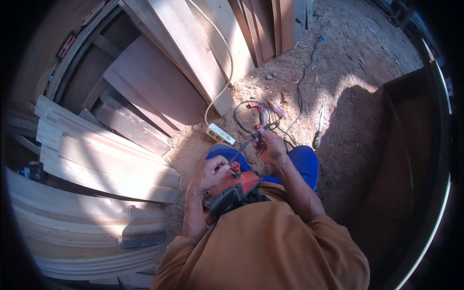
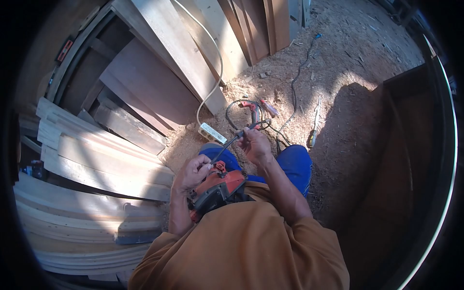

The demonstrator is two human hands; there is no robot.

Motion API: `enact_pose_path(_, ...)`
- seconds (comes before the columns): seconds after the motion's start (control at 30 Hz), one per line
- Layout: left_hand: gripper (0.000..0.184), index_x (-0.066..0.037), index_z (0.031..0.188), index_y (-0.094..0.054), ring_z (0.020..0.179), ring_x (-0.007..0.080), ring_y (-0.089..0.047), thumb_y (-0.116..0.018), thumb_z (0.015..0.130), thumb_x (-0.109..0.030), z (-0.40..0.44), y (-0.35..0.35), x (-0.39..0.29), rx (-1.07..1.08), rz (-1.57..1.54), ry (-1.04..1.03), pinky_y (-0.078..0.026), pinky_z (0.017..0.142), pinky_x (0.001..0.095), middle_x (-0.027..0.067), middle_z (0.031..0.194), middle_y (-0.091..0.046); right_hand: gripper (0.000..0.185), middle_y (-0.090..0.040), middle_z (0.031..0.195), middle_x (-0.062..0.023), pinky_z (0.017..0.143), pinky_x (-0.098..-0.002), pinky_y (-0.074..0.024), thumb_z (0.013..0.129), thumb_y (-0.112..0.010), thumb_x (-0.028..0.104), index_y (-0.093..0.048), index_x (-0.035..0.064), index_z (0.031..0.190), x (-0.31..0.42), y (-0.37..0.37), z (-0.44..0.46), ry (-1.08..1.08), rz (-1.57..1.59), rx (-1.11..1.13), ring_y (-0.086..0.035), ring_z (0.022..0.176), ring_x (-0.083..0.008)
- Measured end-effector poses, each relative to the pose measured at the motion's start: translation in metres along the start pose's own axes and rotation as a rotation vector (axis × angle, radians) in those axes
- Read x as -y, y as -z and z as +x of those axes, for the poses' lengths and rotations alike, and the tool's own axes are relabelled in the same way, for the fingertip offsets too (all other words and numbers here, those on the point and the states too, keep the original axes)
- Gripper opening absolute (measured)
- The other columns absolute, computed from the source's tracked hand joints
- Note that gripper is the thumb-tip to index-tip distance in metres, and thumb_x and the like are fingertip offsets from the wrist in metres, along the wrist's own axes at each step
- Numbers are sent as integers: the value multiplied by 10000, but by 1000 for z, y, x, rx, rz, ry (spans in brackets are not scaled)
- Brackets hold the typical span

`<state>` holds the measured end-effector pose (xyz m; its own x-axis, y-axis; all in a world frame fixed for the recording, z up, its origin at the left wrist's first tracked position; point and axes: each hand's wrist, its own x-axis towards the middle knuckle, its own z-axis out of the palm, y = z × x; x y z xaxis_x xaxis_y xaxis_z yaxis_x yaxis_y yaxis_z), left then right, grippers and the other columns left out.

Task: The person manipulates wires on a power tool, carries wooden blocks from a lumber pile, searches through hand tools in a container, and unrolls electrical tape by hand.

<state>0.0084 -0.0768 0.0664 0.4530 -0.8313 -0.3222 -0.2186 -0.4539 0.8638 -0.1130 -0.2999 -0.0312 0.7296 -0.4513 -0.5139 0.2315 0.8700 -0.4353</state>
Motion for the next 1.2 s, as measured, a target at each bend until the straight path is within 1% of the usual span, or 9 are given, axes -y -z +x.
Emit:
enact_pose_path(0.1, 96, -18, 933, -641, 693, 34, -492, -605, 960, -103, -1, 2, 9, 13, -71, -22, -421, 597, 231, -29, 765, -576, 193, -676, 880, -60, 664, -302, -547, 1012, -596, 209, -631, 38, 1096, 0, 11, 8, 19, 2, -4, -619, 715, -152)
enact_pose_path(0.2, 91, -18, 970, -635, 732, 44, -531, -579, 969, -90, -4, 5, 10, 20, -174, 17, -456, 638, 228, -11, 817, -608, 108, -682, 929, -76, 661, -323, -556, 1013, -596, 179, -579, 83, 1060, 2, 13, 8, -20, 29, -27, -614, 711, -150)
enact_pose_path(0.27, 95, -17, 996, -628, 750, 51, -553, -559, 974, -77, -5, 6, 14, 26, -296, 5, -473, 657, 230, 0, 846, -626, 115, -682, 931, -77, 659, -321, -554, 1013, -594, 179, -573, 88, 1080, 3, 10, 7, -21, 38, -25, -615, 713, -150)
enact_pose_path(0.47, 220, -5, 1116, -645, 747, 47, -561, -505, 982, -109, -6, 3, 15, -36, -335, -30, -463, 620, 215, 4, 848, -629, 132, -680, 939, -82, 648, -314, -553, 1012, -592, 178, -563, 91, 1108, 4, 6, 4, -29, 51, -16, -616, 721, -156)
enact_pose_path(0.67, 309, -1, 1235, -624, 710, 42, -544, -455, 994, -97, -14, 19, -6, 1, -238, 83, -474, 632, 222, -2, 832, -621, 162, -646, 927, -75, 639, -329, -557, 1007, -607, 179, -562, 83, 1130, -2, 7, 2, -43, 23, -55, -619, 726, -172)
enact_pose_path(0.97, 280, 21, 1139, -622, 741, 73, -550, -428, 941, -20, -6, 14, 31, -35, -254, -38, -478, 697, 237, 6, 811, -596, 122, -632, 869, -58, 649, -320, -581, 998, -618, 164, -576, 53, 1021, -3, -3, -7, -65, -30, -59, -635, 726, -164)
enact_pose_path(1.03, 289, 29, 1146, -619, 753, 72, -546, -425, 935, -10, -6, 12, 29, -47, -418, -53, -477, 707, 239, 10, 827, -597, 122, -633, 862, -57, 652, -318, -585, 998, -618, 162, -579, 47, 1011, -4, -5, -8, -56, -27, -60, -638, 727, -160)
enact_pose_path(1.13, 305, 28, 1215, -583, 773, 59, -533, -447, 946, -18, -7, 17, 34, 0, -552, -65, -459, 725, 214, 6, 860, -591, 132, -637, 867, -60, 652, -323, -584, 995, -622, 159, -592, 43, 1051, 0, -2, -9, -44, 10, -38, -637, 728, -161)
enact_pose_path(1.2, 314, 27, 1249, -568, 778, 51, -530, -458, 960, -32, -9, 20, 36, 24, -577, -58, -450, 724, 199, 4, 866, -588, 223, -647, 840, -36, 662, -293, -577, 1009, -593, 173, -627, 18, 1166, 2, 0, -7, -45, 16, -68, -639, 720, -138)
